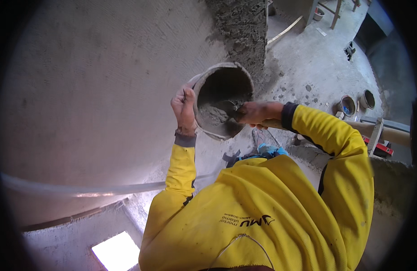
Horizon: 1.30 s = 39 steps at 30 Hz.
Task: The person mixes cement in a bucket while sitting on the floor, then stands and applies the cement to a wall using a trowel. The person repeatedly scoops cement from the bucket and spreads it onto the wall surface.
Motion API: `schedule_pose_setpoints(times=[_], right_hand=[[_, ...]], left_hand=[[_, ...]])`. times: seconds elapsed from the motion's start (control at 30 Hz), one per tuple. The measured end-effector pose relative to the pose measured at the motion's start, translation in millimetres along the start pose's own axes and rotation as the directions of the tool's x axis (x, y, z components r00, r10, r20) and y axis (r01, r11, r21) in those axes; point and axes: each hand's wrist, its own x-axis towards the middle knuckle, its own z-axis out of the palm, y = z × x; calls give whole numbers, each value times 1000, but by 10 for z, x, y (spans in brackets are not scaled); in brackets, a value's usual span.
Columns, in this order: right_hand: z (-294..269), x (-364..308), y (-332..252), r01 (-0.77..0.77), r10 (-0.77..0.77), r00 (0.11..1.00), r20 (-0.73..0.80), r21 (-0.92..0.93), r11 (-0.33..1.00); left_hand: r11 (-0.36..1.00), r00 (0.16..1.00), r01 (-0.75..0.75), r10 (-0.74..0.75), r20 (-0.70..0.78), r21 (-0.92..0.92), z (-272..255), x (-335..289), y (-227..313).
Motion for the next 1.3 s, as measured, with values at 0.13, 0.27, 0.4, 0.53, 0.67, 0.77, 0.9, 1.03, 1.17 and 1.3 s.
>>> schedule_pose_setpoints(times=[0.13,0.27,0.4,0.53,0.67,0.77,0.9,1.03,1.17,1.3], right_hand=[[227,-42,-3,-18,-25,996,83,484,875],[253,-47,-60,-101,-161,966,203,867,488],[139,-78,-52,54,-250,967,51,916,397],[77,102,177,17,-374,927,0,999,43],[-171,-292,23,325,-198,920,-337,941,-92],[-479,-699,-190,710,-39,701,-712,702,-64],[-1099,-929,-417,993,26,42,-999,45,112],[-2125,-1023,-654,823,158,-550,-820,-500,269],[-3336,-1078,-827,302,116,-946,-301,-698,649],[-4521,-886,-837,223,43,-950,-308,-578,785]], left_hand=[[998,997,-61,60,-49,-15,-19,-45,-78],[992,992,-99,104,-71,76,76,-152,-101],[990,937,3,-52,-345,-143,36,-208,-469],[982,781,-24,-99,-617,-189,108,-21,-607],[984,765,-33,-87,-638,-174,-173,1,-1090],[976,765,12,-149,-627,-217,-298,-104,-1185],[963,655,193,-269,-706,-187,-694,-506,-1168],[951,640,-25,-222,-735,-309,-709,-833,-824],[995,393,65,-98,-914,-78,-776,-1124,-543],[991,353,105,-115,-929,-83,-772,-1116,-496]])
